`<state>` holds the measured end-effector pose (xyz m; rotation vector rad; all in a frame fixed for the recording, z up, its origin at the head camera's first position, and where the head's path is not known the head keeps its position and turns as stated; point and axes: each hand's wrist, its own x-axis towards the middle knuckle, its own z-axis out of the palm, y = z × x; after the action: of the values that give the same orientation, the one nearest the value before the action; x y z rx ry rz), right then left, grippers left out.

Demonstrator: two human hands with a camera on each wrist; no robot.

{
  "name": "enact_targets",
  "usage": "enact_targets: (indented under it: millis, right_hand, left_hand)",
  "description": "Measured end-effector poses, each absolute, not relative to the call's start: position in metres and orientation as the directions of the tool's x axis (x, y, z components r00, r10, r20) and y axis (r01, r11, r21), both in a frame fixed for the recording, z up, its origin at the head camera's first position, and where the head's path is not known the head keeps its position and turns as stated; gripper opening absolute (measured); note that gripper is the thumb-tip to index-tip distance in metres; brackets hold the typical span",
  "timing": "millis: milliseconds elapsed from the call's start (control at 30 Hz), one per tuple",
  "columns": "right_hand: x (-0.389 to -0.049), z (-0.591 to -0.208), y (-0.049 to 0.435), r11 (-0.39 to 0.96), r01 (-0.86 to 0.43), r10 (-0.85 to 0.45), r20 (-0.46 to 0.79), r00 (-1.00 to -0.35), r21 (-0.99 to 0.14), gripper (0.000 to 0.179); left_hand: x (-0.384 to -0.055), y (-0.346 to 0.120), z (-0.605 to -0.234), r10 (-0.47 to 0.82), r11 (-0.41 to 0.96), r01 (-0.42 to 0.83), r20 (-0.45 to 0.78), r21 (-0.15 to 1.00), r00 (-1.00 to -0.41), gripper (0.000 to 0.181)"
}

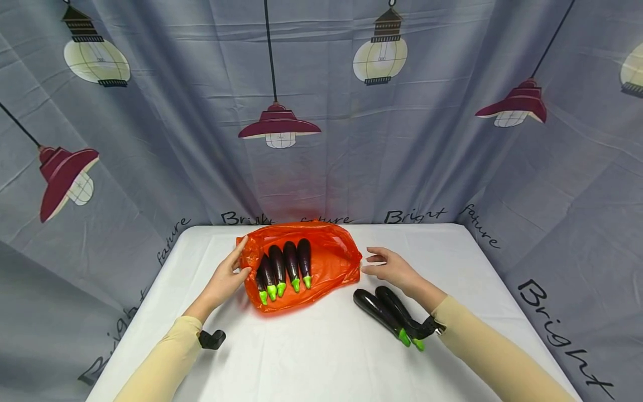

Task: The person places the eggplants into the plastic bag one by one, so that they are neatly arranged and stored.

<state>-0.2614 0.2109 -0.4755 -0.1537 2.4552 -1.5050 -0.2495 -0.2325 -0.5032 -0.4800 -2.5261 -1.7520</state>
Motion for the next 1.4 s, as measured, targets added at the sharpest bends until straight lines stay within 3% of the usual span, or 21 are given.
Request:
enact_targets:
  millis: [667, 1400]
  right_hand:
    - [-0.244, -0.481, 0.248, 0.541, 0.019, -0.245, -0.179, -0.953, -0.841, 0.075]
    - [-0.228, -0.497, 0.267, 0.599, 0.053, -0.29, -0.278, -0.916, -0.799, 0.08]
  left_hand:
    - [-0.249, -0.234, -0.503, 0.242, 0.333, 0.263, 0.187, 0.905, -0.952, 0.082]
    - [-0.249, -0.234, -0.503, 0.244, 0.34, 0.268, 0.191, 0.901, -0.951, 0.082]
